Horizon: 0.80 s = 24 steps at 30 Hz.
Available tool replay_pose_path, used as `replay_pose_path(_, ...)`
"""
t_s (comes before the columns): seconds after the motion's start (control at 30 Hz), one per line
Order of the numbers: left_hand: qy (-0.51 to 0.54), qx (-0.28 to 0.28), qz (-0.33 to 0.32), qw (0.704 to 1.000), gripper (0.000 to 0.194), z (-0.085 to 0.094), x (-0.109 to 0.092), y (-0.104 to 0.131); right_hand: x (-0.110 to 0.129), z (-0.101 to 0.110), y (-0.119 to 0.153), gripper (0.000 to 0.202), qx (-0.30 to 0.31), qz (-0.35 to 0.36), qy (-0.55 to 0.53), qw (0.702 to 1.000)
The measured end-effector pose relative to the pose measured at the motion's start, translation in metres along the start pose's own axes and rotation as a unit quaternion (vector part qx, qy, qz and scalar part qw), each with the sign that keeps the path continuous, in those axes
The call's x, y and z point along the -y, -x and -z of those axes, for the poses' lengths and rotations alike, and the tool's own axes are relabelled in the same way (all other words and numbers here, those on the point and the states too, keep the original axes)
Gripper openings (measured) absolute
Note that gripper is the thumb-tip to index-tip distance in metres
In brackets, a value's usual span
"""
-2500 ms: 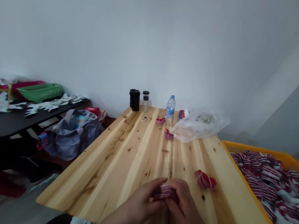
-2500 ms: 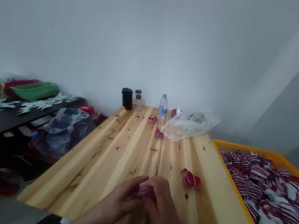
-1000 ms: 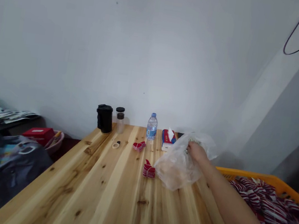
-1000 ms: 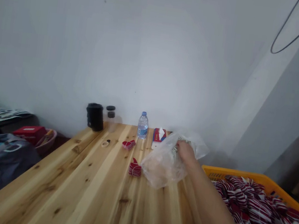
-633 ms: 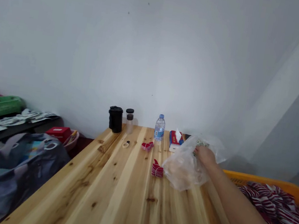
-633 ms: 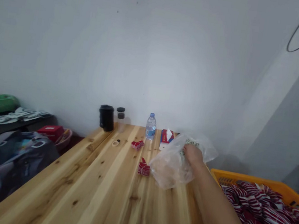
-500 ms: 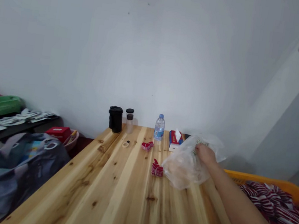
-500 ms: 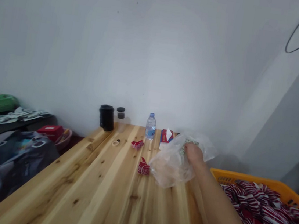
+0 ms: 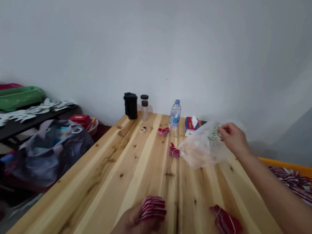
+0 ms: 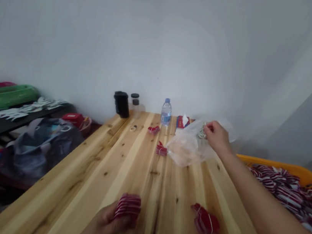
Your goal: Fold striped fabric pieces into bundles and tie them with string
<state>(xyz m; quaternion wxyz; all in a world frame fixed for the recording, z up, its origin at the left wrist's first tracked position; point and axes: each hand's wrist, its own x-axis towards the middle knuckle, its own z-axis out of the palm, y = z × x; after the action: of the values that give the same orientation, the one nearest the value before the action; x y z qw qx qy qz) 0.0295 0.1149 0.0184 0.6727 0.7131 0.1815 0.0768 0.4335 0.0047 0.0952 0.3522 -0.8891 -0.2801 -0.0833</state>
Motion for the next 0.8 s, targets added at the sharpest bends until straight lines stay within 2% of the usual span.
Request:
replay_pose_path(0.03, 0.029, 0.002, -0.002, 1.000, 0.034, 0.000, 0.000, 0.001, 0.013, 0.009, 0.025, 0.018, 0.028, 0.014, -0.048, 0.998)
replay_pose_path(0.07, 0.051, 0.003, -0.004, 0.999, 0.033, -0.001, -0.002, 0.003, 0.027, 0.017, 0.054, 0.020, 0.087, 0.031, -0.163, 0.982)
replay_pose_path(0.1, 0.069, 0.007, -0.008, 0.998, 0.031, -0.003, -0.005, 0.007, 0.041, 0.024, 0.086, 0.024, 0.154, 0.037, -0.255, 0.954)
replay_pose_path(0.13, 0.081, 0.012, -0.013, 0.997, 0.029, -0.006, -0.009, 0.011, 0.055, 0.030, 0.119, 0.026, 0.209, 0.024, -0.308, 0.928)
replay_pose_path(0.2, 0.091, 0.021, -0.024, 0.995, 0.025, -0.013, -0.017, 0.022, 0.078, 0.035, 0.181, 0.021, 0.312, -0.019, -0.344, 0.885)
replay_pose_path(0.27, 0.096, 0.033, -0.031, 0.994, 0.025, -0.021, -0.024, 0.035, 0.090, 0.033, 0.230, 0.010, 0.342, -0.050, -0.363, 0.865)
replay_pose_path(0.3, 0.100, 0.037, -0.032, 0.994, 0.026, -0.025, -0.026, 0.041, 0.092, 0.030, 0.248, 0.011, 0.338, -0.071, -0.366, 0.864)
replay_pose_path(0.43, 0.121, 0.035, -0.008, 0.992, 0.030, -0.041, -0.018, 0.064, 0.084, 0.022, 0.294, 0.012, 0.292, -0.128, -0.390, 0.864)
replay_pose_path(0.53, 0.145, 0.031, 0.026, 0.989, 0.032, -0.050, -0.007, 0.079, 0.078, 0.024, 0.319, 0.033, 0.292, -0.072, -0.405, 0.863)
replay_pose_path(0.67, 0.165, 0.043, 0.010, 0.985, 0.031, -0.062, -0.003, 0.095, 0.082, 0.031, 0.345, 0.059, 0.291, 0.013, -0.407, 0.865)
replay_pose_path(0.73, 0.164, 0.057, -0.004, 0.985, 0.032, -0.068, -0.006, 0.101, 0.086, 0.033, 0.354, 0.055, 0.321, 0.015, -0.425, 0.846)
replay_pose_path(0.8, 0.154, 0.076, -0.010, 0.985, 0.031, -0.072, -0.011, 0.106, 0.090, 0.035, 0.358, 0.039, 0.336, 0.008, -0.437, 0.834)
